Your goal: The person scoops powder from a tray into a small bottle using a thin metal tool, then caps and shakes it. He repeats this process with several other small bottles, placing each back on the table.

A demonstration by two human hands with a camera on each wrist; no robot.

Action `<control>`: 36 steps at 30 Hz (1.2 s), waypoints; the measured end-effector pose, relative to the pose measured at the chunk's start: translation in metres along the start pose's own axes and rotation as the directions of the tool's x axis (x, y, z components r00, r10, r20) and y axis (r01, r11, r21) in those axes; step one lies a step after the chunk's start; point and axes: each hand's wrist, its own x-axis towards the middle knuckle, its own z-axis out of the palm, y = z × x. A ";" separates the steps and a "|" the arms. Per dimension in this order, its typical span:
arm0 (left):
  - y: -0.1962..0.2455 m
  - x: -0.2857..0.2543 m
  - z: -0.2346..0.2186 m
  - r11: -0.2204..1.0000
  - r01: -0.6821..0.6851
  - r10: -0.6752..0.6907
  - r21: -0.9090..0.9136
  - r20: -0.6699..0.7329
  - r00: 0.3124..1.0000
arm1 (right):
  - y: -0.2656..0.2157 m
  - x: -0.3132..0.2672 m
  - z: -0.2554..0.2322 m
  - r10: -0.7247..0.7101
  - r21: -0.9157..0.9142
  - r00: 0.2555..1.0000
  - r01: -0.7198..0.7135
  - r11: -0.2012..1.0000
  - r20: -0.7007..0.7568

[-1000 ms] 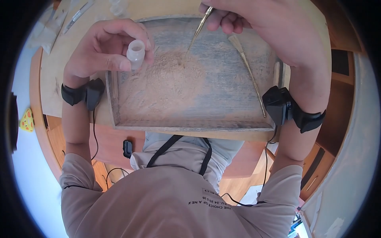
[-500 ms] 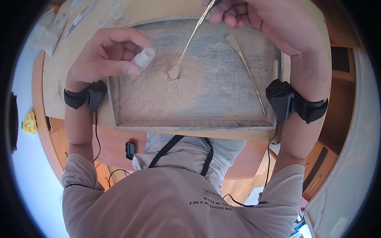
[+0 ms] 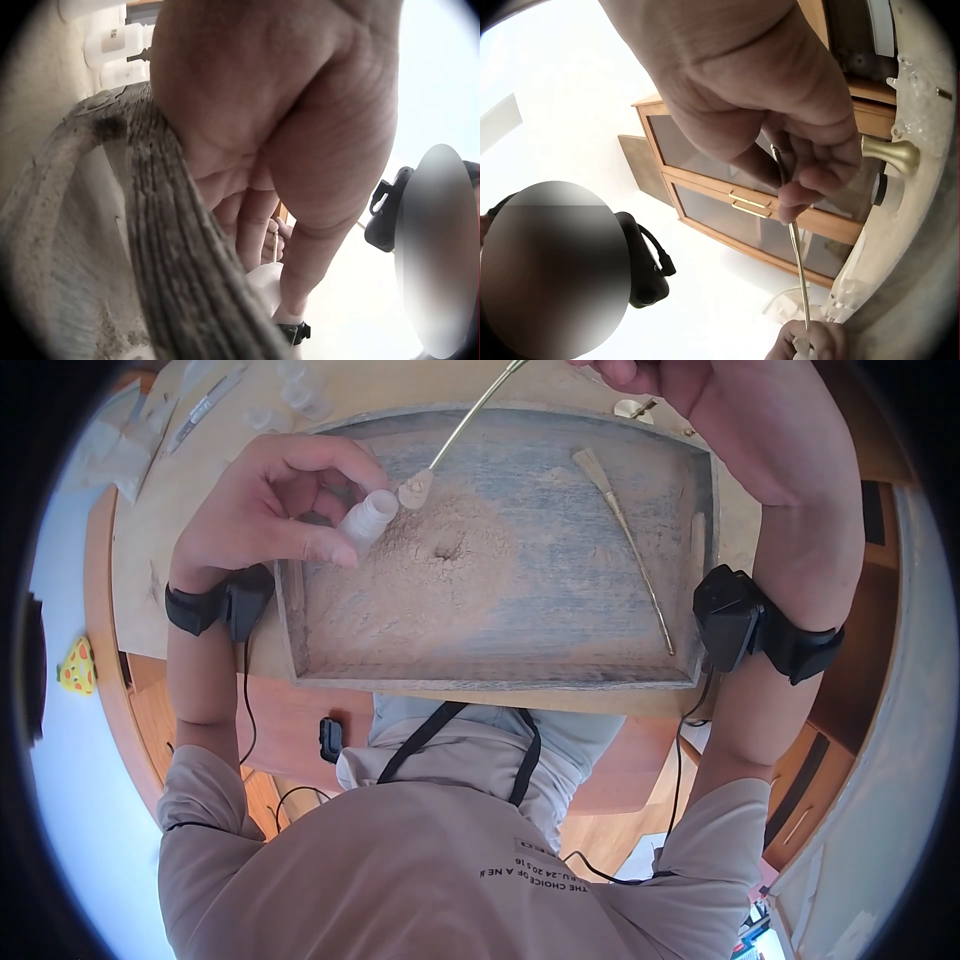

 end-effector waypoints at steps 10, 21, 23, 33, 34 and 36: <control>-0.001 -0.001 -0.001 1.000 0.021 -0.020 0.009 -0.016 1.000 | -0.016 -0.005 0.015 0.050 0.033 0.999 -0.051 0.998 0.021; -0.001 -0.001 0.003 0.999 0.007 -0.009 -0.042 -0.051 0.999 | -0.001 -0.012 0.016 -0.005 -0.197 0.999 0.015 0.980 0.050; -0.001 -0.001 0.002 0.998 0.018 -0.020 -0.059 -0.047 0.999 | -0.003 -0.015 0.014 -0.016 -0.243 0.998 0.030 0.969 0.061; -0.006 0.005 -0.002 0.990 -0.139 0.139 0.029 0.020 0.990 | -0.020 -0.023 -0.020 -0.178 -0.351 0.983 0.152 0.924 -0.043; -0.006 0.005 -0.003 0.986 -0.159 0.158 0.042 0.028 0.987 | -0.021 -0.022 -0.018 -0.164 -0.361 0.986 0.140 0.922 -0.038; -0.007 0.006 -0.005 0.978 -0.200 0.197 0.067 0.048 0.979 | -0.020 -0.020 -0.007 -0.103 -0.378 0.995 0.091 0.921 -0.010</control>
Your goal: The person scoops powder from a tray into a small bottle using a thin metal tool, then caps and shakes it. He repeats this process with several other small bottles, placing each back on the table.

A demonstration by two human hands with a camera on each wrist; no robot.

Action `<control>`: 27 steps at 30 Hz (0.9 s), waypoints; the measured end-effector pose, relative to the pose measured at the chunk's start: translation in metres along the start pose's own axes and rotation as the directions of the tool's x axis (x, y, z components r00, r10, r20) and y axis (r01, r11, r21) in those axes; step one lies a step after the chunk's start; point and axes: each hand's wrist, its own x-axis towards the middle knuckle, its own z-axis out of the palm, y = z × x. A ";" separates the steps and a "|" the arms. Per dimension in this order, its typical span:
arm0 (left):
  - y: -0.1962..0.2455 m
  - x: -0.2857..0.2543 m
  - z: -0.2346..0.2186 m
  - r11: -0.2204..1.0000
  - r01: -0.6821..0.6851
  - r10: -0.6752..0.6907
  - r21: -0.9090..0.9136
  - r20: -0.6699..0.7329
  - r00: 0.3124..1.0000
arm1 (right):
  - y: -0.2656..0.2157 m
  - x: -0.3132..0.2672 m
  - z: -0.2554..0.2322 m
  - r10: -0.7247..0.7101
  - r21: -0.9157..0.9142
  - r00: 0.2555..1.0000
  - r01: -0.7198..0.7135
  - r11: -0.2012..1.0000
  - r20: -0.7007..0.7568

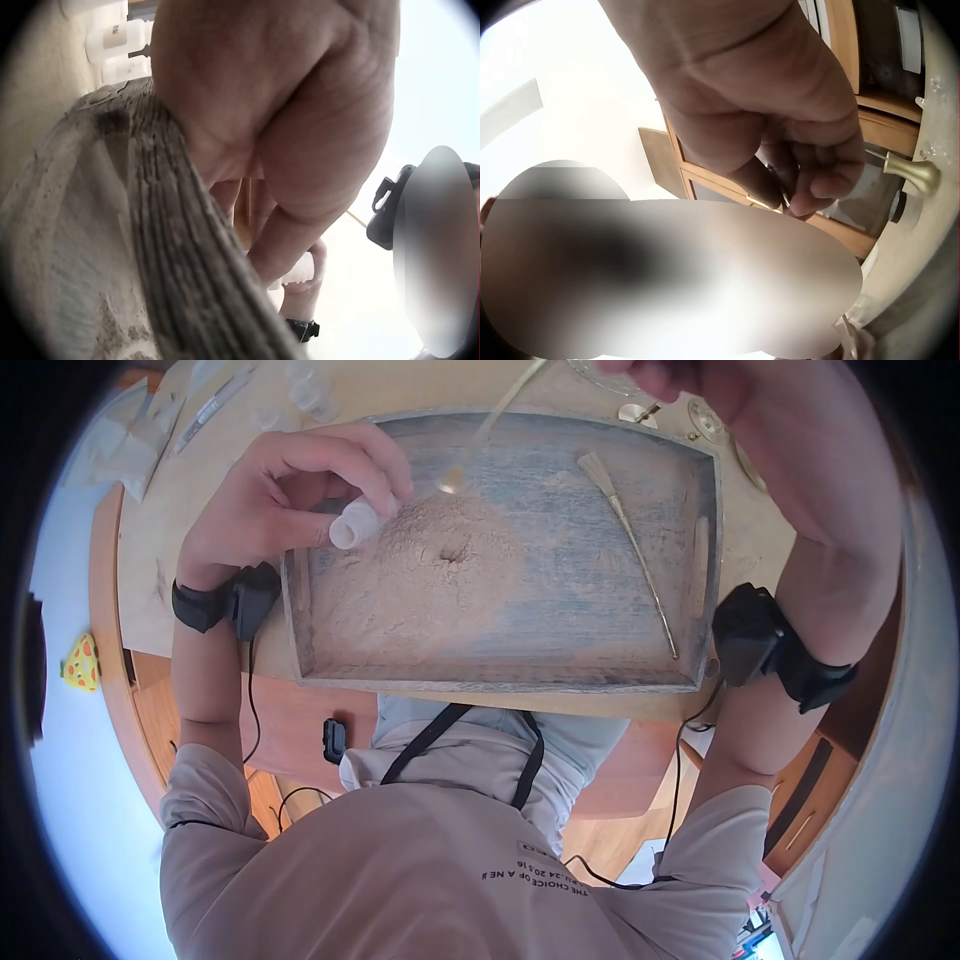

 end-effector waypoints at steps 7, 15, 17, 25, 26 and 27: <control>0.002 -0.003 0.002 0.994 0.106 -0.106 0.007 -0.013 0.994 | -0.005 0.006 0.037 0.118 0.006 0.977 -0.121 0.993 0.177; 0.008 -0.004 0.004 0.979 0.205 -0.205 0.010 -0.021 0.979 | 0.017 0.014 0.035 0.249 0.217 0.959 -0.274 0.937 0.136; 0.005 -0.004 0.003 0.983 0.182 -0.181 0.022 -0.019 0.983 | 0.007 0.012 0.030 0.223 0.196 0.962 -0.251 0.948 0.155; 0.004 -0.004 0.002 0.985 0.159 -0.161 0.066 0.015 0.987 | 0.014 0.011 0.012 0.118 0.266 0.990 -0.133 0.955 0.071; 0.005 -0.004 0.002 0.984 0.160 -0.162 0.078 0.018 0.987 | 0.014 0.012 0.008 0.105 0.272 0.992 -0.118 0.955 0.064; 0.005 -0.004 0.002 0.983 0.161 -0.163 0.091 0.021 0.986 | 0.014 0.012 0.005 0.093 0.278 0.994 -0.105 0.955 0.057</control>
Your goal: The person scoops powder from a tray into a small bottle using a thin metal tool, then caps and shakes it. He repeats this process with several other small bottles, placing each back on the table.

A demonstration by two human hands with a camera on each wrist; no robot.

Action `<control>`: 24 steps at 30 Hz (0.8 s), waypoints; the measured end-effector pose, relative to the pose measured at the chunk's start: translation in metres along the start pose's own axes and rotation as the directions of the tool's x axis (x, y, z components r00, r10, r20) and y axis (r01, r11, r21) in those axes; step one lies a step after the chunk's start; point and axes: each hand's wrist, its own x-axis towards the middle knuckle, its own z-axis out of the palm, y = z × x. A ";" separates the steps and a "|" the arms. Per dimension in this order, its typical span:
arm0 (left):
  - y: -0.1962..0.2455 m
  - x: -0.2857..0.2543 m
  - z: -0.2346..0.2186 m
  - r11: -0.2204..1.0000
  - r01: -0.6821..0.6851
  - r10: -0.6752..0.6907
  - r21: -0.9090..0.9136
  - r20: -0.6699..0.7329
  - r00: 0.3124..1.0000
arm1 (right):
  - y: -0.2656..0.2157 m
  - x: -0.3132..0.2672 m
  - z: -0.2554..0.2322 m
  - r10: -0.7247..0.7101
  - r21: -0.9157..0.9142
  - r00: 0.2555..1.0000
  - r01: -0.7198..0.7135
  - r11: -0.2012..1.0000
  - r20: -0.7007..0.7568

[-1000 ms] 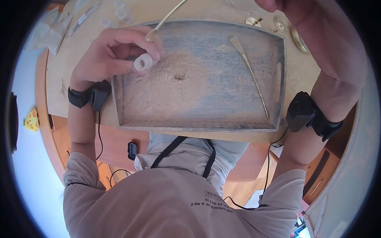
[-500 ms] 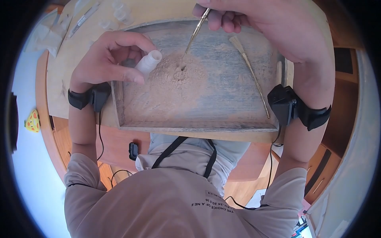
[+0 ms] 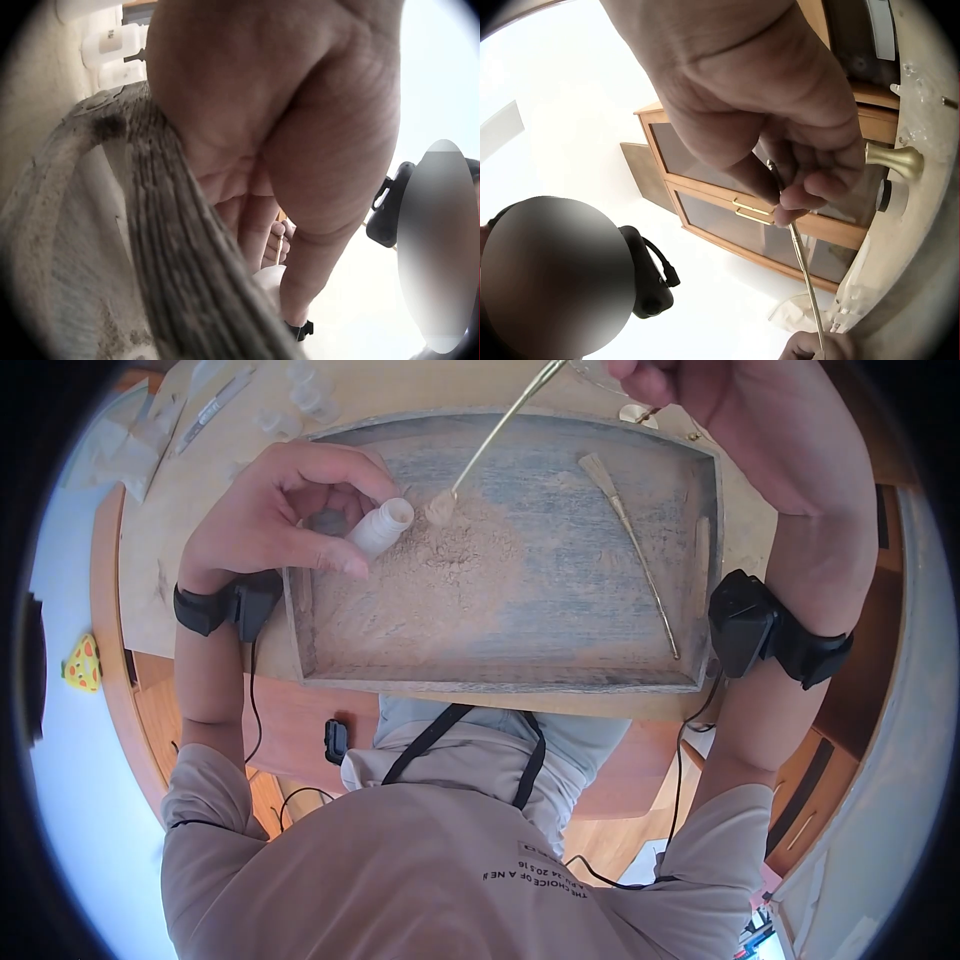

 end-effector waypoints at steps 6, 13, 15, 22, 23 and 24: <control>0.002 0.000 0.002 0.999 0.039 -0.040 -0.031 -0.027 0.999 | -0.001 -0.001 -0.004 -0.036 0.023 0.999 0.037 0.999 -0.007; 0.005 -0.001 0.004 0.995 0.083 -0.085 -0.045 -0.041 0.996 | 0.000 -0.002 0.003 -0.031 0.010 1.000 0.031 0.999 0.008; 0.004 -0.001 0.003 0.996 0.078 -0.080 -0.047 -0.036 0.996 | 0.000 -0.002 0.006 -0.025 -0.008 1.000 0.025 1.000 0.016; 0.005 0.000 0.004 0.994 0.083 -0.086 -0.075 -0.042 0.995 | -0.002 -0.012 0.021 -0.007 -0.174 0.996 0.023 0.984 0.091; 0.004 -0.001 0.004 0.994 0.078 -0.082 -0.081 -0.043 0.996 | -0.002 -0.013 0.019 -0.013 -0.193 0.995 0.031 0.981 0.095; 0.003 -0.001 0.003 0.993 0.073 -0.078 -0.087 -0.045 0.996 | -0.003 -0.015 0.018 -0.024 -0.209 0.995 0.043 0.977 0.094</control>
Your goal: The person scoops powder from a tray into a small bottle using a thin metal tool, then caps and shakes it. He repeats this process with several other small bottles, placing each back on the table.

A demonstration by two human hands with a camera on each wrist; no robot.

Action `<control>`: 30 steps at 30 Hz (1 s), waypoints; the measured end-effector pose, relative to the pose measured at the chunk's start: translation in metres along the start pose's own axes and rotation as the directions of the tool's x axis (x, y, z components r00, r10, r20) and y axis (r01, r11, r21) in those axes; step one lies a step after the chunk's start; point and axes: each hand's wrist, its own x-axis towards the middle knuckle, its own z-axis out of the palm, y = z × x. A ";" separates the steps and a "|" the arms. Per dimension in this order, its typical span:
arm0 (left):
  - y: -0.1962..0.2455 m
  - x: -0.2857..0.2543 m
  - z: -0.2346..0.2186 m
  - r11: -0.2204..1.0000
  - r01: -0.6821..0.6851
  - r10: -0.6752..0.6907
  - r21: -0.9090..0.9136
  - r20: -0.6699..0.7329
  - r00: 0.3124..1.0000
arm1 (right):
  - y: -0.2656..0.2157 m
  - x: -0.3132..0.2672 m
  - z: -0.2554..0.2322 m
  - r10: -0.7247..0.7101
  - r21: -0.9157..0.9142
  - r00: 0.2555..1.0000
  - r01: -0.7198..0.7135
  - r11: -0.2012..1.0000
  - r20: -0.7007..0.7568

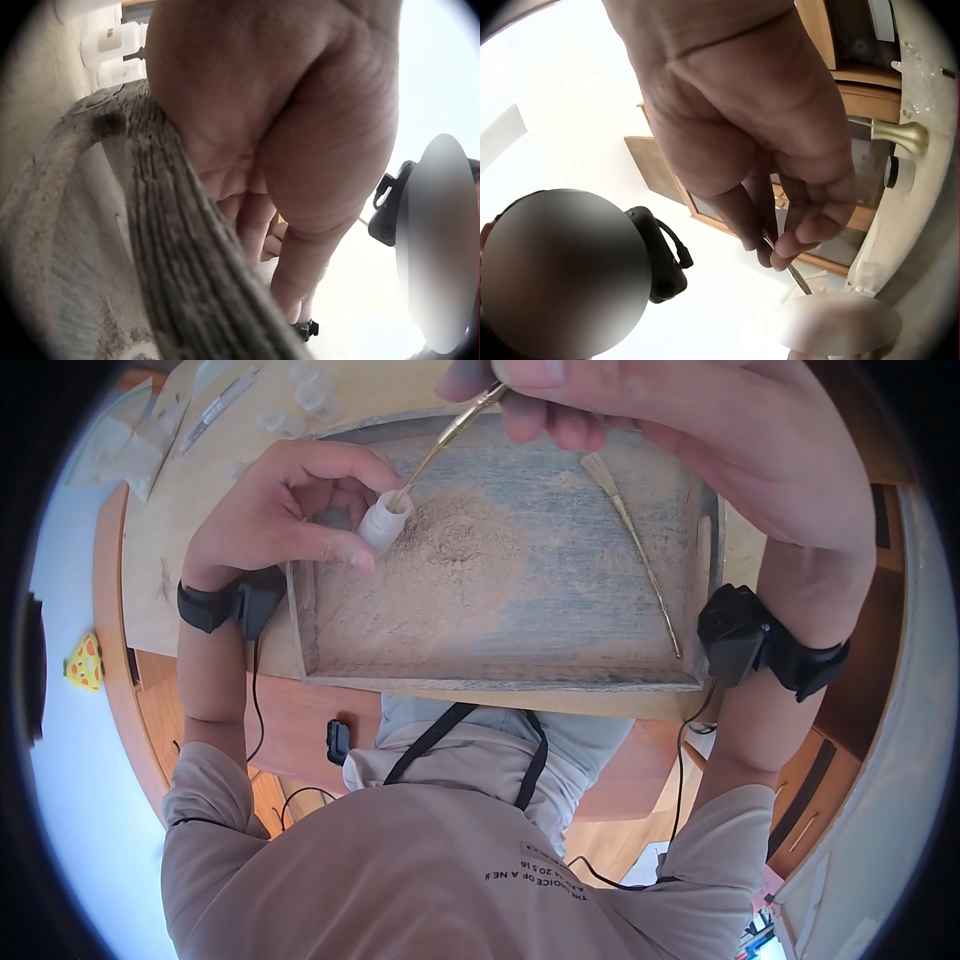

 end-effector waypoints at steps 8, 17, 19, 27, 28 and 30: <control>-0.007 0.005 -0.002 0.980 -0.199 0.198 0.018 0.028 0.980 | -0.006 0.000 -0.030 -0.068 -0.058 0.989 0.060 0.996 -0.132; -0.002 0.003 -0.001 0.994 -0.100 0.099 0.043 0.021 0.995 | 0.008 0.015 0.009 0.099 0.019 0.981 -0.104 0.994 0.167; -0.002 0.002 -0.001 0.997 -0.066 0.065 0.034 0.018 0.998 | 0.016 0.017 0.004 0.102 0.083 0.982 -0.116 0.990 0.157; -0.004 0.001 -0.003 0.994 -0.073 0.071 0.076 0.024 0.997 | 0.010 0.017 -0.006 0.210 0.218 0.978 -0.208 0.954 0.013; -0.004 0.001 -0.003 0.993 -0.078 0.076 0.084 0.026 0.997 | 0.006 0.015 -0.008 0.204 0.241 0.979 -0.205 0.949 0.029; -0.005 0.002 -0.002 0.991 -0.089 0.086 0.100 0.030 0.996 | 0.003 0.015 -0.011 0.179 0.253 0.984 -0.180 0.951 0.027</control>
